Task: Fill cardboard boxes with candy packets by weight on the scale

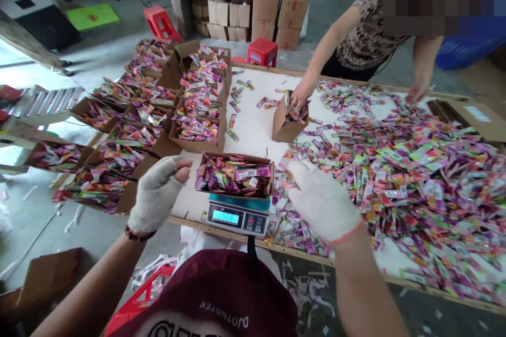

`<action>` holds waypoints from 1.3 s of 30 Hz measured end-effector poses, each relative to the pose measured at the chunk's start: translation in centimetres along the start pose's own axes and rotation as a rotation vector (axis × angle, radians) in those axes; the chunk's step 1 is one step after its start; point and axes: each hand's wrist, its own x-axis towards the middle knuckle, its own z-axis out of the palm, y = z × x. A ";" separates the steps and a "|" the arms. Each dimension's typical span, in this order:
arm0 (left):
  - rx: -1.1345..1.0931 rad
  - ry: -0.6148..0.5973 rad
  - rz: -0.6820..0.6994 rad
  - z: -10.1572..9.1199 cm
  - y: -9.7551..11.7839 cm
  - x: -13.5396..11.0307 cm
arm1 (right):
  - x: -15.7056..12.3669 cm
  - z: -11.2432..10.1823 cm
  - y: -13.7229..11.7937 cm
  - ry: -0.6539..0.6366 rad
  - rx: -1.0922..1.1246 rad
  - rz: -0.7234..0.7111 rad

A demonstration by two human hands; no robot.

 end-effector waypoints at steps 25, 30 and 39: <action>-0.027 -0.028 -0.174 0.2 -2.2 -2.9 | -1.4 -0.8 2.3 -0.065 -0.075 0.018; -0.027 -0.035 -0.153 0.3 -1.2 -2.8 | 4.0 6.3 -2.9 -0.040 0.187 -0.064; 0.028 0.042 -0.232 -1.2 -1.7 -4.0 | 7.4 11.1 -5.5 -0.157 0.089 -0.114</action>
